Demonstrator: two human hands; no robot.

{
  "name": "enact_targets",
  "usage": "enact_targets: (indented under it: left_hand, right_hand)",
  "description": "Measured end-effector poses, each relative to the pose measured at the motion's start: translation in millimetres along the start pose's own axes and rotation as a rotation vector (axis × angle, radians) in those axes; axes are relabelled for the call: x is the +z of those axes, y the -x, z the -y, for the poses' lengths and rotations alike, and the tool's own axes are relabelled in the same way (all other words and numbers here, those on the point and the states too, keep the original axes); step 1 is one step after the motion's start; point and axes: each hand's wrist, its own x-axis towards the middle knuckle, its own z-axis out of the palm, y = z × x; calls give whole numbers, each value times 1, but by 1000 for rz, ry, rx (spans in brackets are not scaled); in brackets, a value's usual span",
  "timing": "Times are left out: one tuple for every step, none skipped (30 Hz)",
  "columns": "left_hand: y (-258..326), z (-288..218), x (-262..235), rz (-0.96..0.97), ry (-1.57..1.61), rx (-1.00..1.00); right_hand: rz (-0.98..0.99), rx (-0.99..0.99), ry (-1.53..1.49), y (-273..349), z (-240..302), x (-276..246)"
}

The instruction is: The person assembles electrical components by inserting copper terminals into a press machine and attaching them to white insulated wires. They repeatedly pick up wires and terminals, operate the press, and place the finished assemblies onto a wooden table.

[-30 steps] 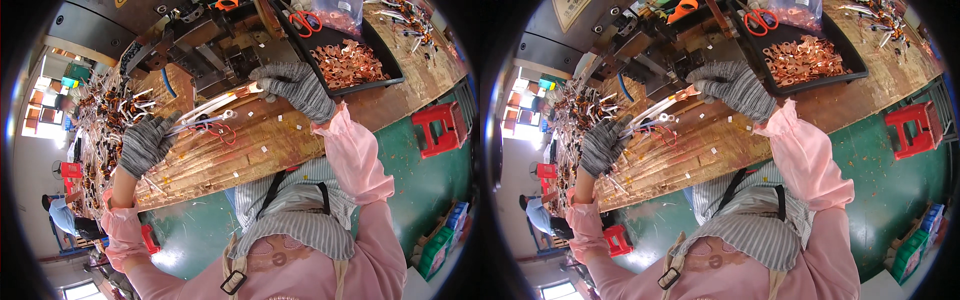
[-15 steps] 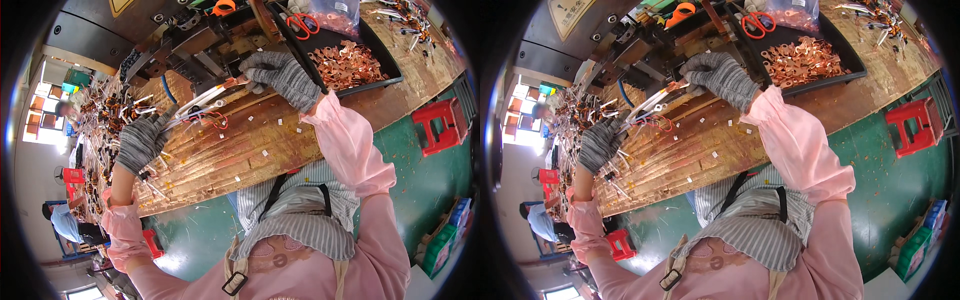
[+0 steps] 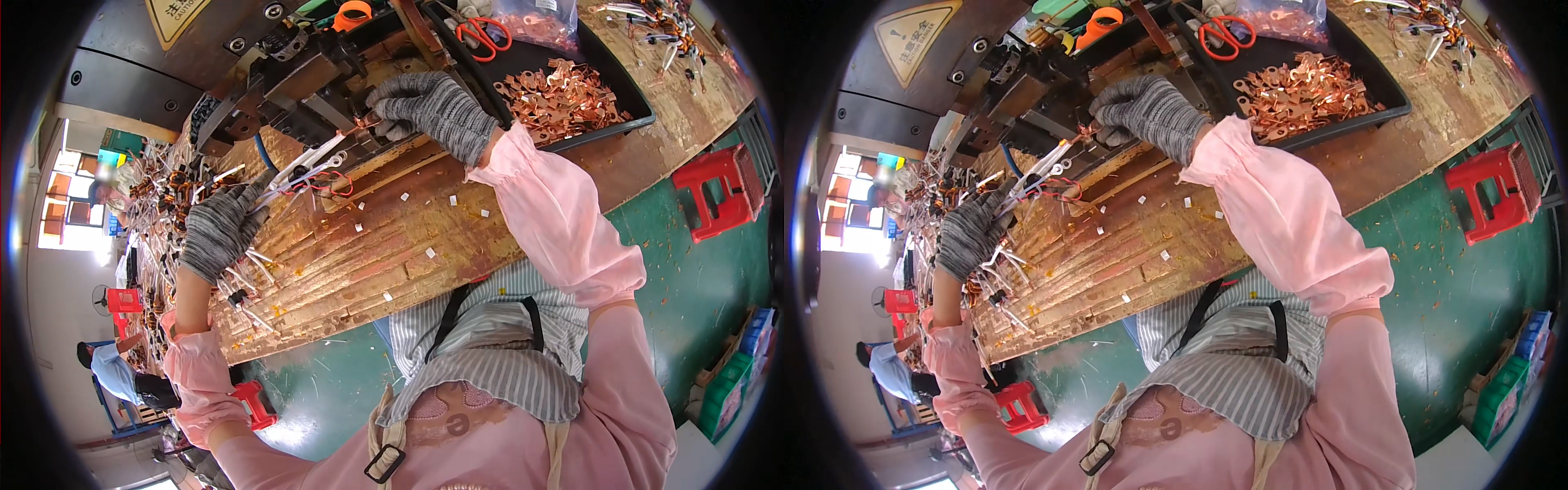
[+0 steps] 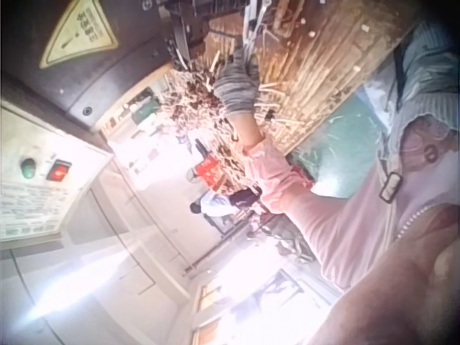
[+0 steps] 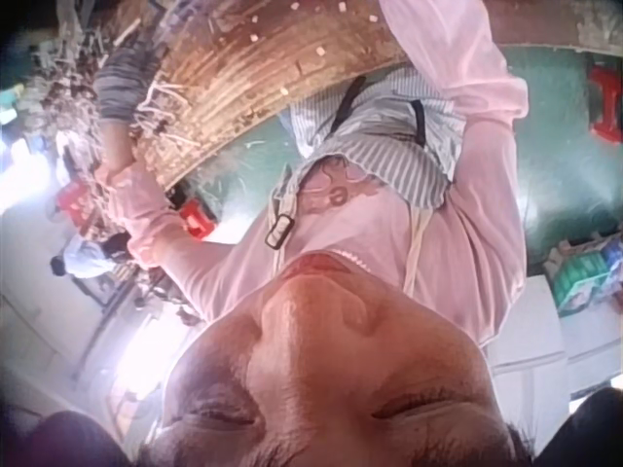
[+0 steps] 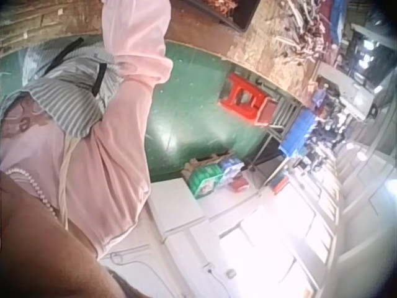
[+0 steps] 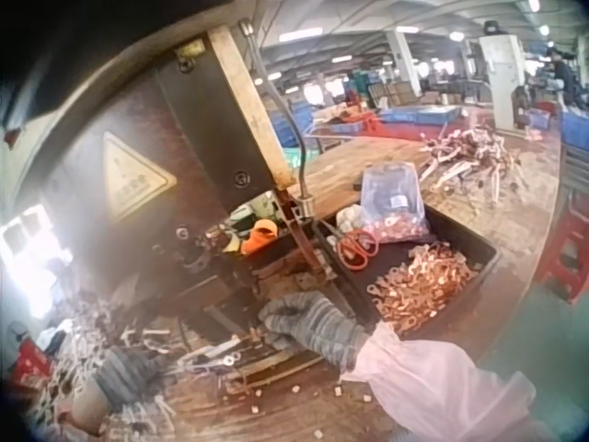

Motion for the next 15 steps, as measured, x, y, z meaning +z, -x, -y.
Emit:
enact_targets:
  left_hand:
    - [0,1,1,-7,-7,2]
    - [0,2,2,-13,-14,3]
    - [0,3,3,-14,-21,3]
    - [-1,5,4,-15,-27,6]
    - [-2,6,5,-17,-32,9]
    - [-3,6,6,-23,-36,14]
    - [-3,5,5,-25,-41,13]
    - [-2,5,4,-27,-46,13]
    - [-2,5,4,-27,-51,14]
    - [-3,5,3,-27,-56,18]
    - [-3,5,3,-28,-60,22]
    - [-3,6,5,-50,-55,38]
    - [-3,9,8,-74,-50,55]
    - [-3,11,11,-98,-46,71]
    - [-4,12,12,-102,-49,74]
  right_hand:
    - [-3,-2,-6,-1,-1,0]
    - [-6,-4,-13,-2,-1,0]
    - [5,0,-3,-2,-2,0]
    - [12,3,8,-2,-1,-1]
    - [20,7,20,-2,-1,-2]
    - [14,21,25,-1,0,-3]
    - [13,36,27,-1,1,-2]
    - [11,51,29,0,2,-2]
    - [8,36,30,0,4,-2]
    - [1,21,32,2,5,-4]
    - [-5,6,33,2,6,-4]
    - [1,-4,23,2,5,-5]
    - [7,-15,13,1,3,-5]
    - [12,-26,4,0,2,-5]
    - [10,-27,18,-1,2,-5]
